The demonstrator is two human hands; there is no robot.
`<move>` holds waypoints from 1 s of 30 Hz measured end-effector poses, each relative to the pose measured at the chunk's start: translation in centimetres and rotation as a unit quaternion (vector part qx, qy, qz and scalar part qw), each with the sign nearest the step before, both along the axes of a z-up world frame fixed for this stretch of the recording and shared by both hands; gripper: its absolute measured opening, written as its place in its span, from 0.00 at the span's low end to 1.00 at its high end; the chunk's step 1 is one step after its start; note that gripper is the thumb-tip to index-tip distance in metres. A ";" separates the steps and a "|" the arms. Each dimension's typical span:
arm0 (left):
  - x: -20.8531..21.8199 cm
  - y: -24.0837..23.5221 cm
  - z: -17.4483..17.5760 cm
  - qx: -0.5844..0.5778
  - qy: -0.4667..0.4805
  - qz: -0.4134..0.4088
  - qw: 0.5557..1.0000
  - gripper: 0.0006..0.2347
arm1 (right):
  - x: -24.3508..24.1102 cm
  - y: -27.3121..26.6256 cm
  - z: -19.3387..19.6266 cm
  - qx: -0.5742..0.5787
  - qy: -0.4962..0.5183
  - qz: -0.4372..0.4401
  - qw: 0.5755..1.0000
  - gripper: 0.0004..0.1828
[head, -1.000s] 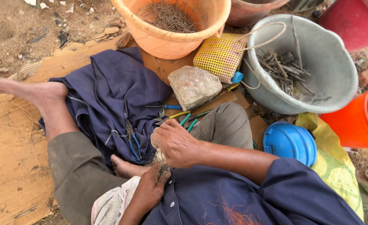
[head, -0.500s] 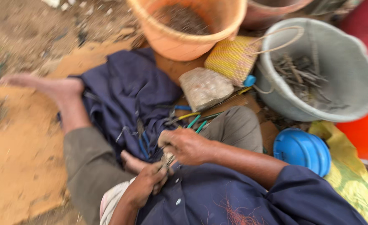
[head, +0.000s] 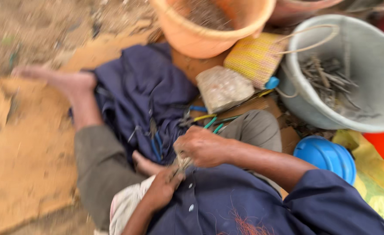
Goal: The person sits on the ground and twists a bundle of thin metal wires together by hand. They use pliers to grip and tighten the twisted section, then use a hammer to flatten the twisted end. The person continues to twist and adjust the wires throughout the clip.
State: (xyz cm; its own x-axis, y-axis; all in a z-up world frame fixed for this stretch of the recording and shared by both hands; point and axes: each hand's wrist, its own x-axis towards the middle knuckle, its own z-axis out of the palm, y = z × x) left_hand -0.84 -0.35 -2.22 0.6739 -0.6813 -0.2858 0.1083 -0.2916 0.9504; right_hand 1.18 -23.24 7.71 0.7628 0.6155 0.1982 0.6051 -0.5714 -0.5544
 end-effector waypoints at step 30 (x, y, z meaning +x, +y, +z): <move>1.4 -1.8 6.9 -0.142 0.057 -0.106 0.982 0.11 | -1.0 -5.0 -2.7 0.122 0.120 0.033 0.985 0.11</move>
State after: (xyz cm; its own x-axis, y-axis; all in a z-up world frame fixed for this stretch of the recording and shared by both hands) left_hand 0.55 -2.13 4.73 0.4824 -0.8664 -0.1290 0.1853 -0.0430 0.9817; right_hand 0.15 -28.20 4.98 0.7662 0.6210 0.1652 0.4709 -0.3676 -0.8019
